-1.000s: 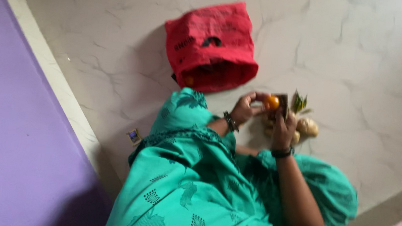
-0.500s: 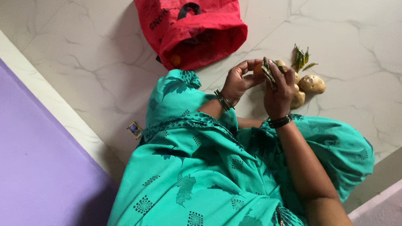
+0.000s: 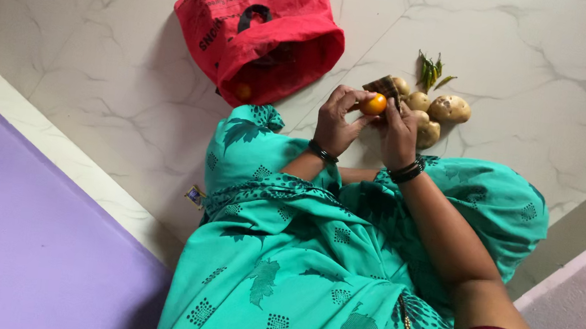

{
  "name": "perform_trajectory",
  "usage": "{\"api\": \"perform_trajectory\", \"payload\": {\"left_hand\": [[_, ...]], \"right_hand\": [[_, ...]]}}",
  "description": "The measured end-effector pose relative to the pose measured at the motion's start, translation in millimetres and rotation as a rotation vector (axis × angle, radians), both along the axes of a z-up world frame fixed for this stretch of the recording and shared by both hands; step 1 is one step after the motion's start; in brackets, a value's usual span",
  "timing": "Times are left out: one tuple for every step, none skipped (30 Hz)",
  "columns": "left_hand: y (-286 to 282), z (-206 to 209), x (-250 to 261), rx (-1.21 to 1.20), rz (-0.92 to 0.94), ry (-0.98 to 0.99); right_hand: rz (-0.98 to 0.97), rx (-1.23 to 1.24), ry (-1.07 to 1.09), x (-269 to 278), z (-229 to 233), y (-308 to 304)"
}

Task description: The person sits on the floor and peels an onion, a tomato, and a lemon using a small knife. They retrieve the vegetables from a red bag and place the peeled items on the floor next to a pile of potatoes.

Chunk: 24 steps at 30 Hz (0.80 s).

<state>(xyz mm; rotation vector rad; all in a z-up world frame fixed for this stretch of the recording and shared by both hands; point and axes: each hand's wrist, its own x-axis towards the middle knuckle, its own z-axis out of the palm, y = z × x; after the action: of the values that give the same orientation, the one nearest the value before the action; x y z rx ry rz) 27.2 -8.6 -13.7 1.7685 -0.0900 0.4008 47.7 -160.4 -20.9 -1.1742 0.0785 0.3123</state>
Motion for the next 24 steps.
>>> {"api": "perform_trajectory", "payload": {"left_hand": [[0.6, 2.2, 0.3, 0.101, 0.036, -0.029], [1.0, 2.8, 0.5, 0.201, 0.072, -0.059], [1.9, 1.6, 2.1, 0.232, 0.107, -0.057], [3.1, -1.3, 5.5, 0.263, 0.142, -0.055], [3.8, -5.7, 10.2, 0.293, 0.177, -0.055], [3.0, -11.9, 14.6, 0.123, 0.187, 0.03], [1.2, -20.1, 20.2, -0.048, 0.197, 0.114], [0.3, -30.2, 26.6, -0.218, 0.206, 0.198], [1.2, -42.2, 33.8, -0.249, 0.223, 0.213], [3.1, -55.5, 42.8, -0.28, 0.24, 0.227], [5.3, -69.8, 51.2, -0.31, 0.258, 0.243], [5.4, -84.5, 59.0, -0.297, 0.27, 0.261], [1.6, -98.9, 68.0, -0.287, 0.282, 0.276], [-1.8, -112.9, 76.6, -0.277, 0.294, 0.291], [-5.8, -126.4, 85.5, -0.243, 0.293, 0.335], [-9.9, -139.4, 94.4, -0.208, 0.292, 0.378], [-13.5, -152.0, 102.1, -0.171, 0.293, 0.421], [-20.7, -163.7, 109.4, -0.149, 0.306, 0.427], [-27.7, -173.7, 116.7, -0.124, 0.319, 0.431], [-32.8, -182.5, 121.9, -0.099, 0.332, 0.435], [-37.3, -189.9, 125.3, -0.107, 0.319, 0.428], [-41.1, -195.3, 128.0, -0.114, 0.305, 0.421], [-46.2, -197.9, 129.2, -0.125, 0.289, 0.417], [-49.3, -200.7, 130.3, -0.138, 0.283, 0.404]], "right_hand": [[0.019, 0.069, 0.043, 0.2, -3.7, -1.4], [0.042, 0.04, 0.029, -1.4, -9.3, -1.6], [0.065, 0.013, 0.012, -4.1, -16.6, -0.6], [0.087, -0.014, -0.006, -6.4, -22.7, -2.1], [0.136, -0.023, 0.005, -8.4, -27.0, -3.8], [0.185, -0.032, 0.015, -11.7, -30.3, -4.0], [0.235, -0.041, 0.025, -12.5, -32.4, -5.6], [0.173, -0.196, -0.022, -8.1, -32.4, -11.2], [0.112, -0.352, -0.066, -0.5, -30.1, -20.7], [0.05, -0.508, -0.109, 7.5, -26.3, -30.7], [-0.064, -0.286, -0.086, 16.9, -20.3, -42.5], [-0.175, -0.063, -0.063, 24.1, -12.1, -55.4], [-0.212, 0.008, -0.095, 28.0, -0.7, -71.7], [-0.249, 0.078, -0.127, 30.9, 11.6, -86.9], [-0.316, 0.076, -0.121, 32.2, 22.6, -97.6], [-0.384, 0.073, -0.115, 32.5, 31.9, -105.4], [-0.379, 0.104, -0.108, 31.6, 38.7, -110.8], [-0.374, 0.135, -0.101, 29.9, 44.3, -116.2], [-0.37, 0.169, -0.094, 28.6, 47.0, -117.7], [-0.367, 0.163, -0.078, 28.0, 47.1, -116.2], [-0.367, 0.155, -0.063, 27.2, 45.6, -114.1], [-0.367, 0.147, -0.048, 27.4, 43.2, -111.9], [-0.363, 0.14, -0.038, 27.1, 40.7, -110.8], [-0.36, 0.133, -0.028, 27.3, 38.0, -108.9]]}}
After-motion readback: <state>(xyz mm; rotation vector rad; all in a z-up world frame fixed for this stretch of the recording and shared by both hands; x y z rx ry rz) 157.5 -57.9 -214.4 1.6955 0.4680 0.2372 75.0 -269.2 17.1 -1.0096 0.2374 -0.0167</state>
